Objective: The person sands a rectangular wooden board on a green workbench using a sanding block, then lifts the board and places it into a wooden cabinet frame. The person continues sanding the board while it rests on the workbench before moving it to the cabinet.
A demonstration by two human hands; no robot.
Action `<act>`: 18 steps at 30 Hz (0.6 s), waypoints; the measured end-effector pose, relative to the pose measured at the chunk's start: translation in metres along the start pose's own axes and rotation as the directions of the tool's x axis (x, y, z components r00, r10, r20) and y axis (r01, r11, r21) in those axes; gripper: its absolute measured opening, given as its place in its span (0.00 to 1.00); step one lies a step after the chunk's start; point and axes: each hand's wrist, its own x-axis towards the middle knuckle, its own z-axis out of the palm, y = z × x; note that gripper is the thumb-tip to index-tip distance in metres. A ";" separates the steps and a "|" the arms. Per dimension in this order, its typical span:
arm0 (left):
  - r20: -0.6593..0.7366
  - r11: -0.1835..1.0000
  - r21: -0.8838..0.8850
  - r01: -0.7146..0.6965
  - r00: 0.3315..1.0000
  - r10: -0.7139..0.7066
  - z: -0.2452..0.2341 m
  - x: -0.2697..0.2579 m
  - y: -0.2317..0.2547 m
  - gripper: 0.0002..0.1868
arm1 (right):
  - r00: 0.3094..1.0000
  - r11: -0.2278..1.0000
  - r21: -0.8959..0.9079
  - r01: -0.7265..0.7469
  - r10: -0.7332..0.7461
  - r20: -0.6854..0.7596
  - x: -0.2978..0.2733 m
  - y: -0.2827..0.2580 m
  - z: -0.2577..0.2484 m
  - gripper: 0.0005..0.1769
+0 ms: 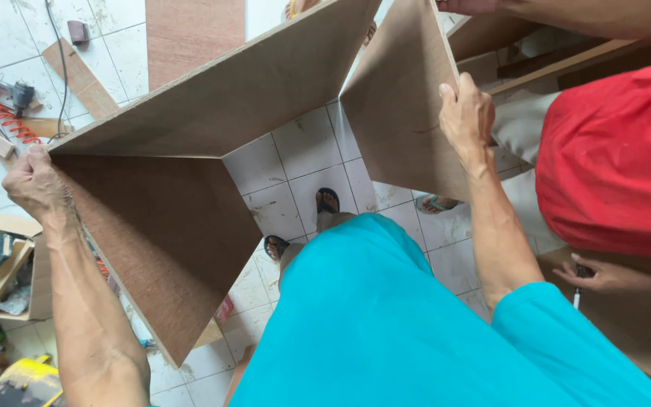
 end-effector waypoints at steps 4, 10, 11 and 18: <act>0.019 0.993 0.115 0.026 0.999 -0.028 -0.018 -0.012 -0.005 0.34 | 1.000 0.998 -0.060 0.022 -0.022 -0.006 -0.017 0.015 0.008 0.16; 0.006 1.000 -0.001 -0.002 1.000 0.002 -0.012 -0.010 0.010 0.33 | 0.996 0.998 -0.043 0.037 -0.041 -0.080 -0.025 0.024 0.010 0.20; 0.007 1.000 0.004 0.003 1.000 -0.003 -0.012 -0.010 0.007 0.33 | 0.995 0.999 -0.035 0.040 -0.043 -0.089 -0.027 0.025 0.010 0.21; 0.033 0.999 -0.029 -0.017 0.999 0.018 -0.012 -0.009 0.010 0.33 | 0.997 1.000 -0.006 -0.005 0.005 -0.073 -0.027 0.007 0.008 0.23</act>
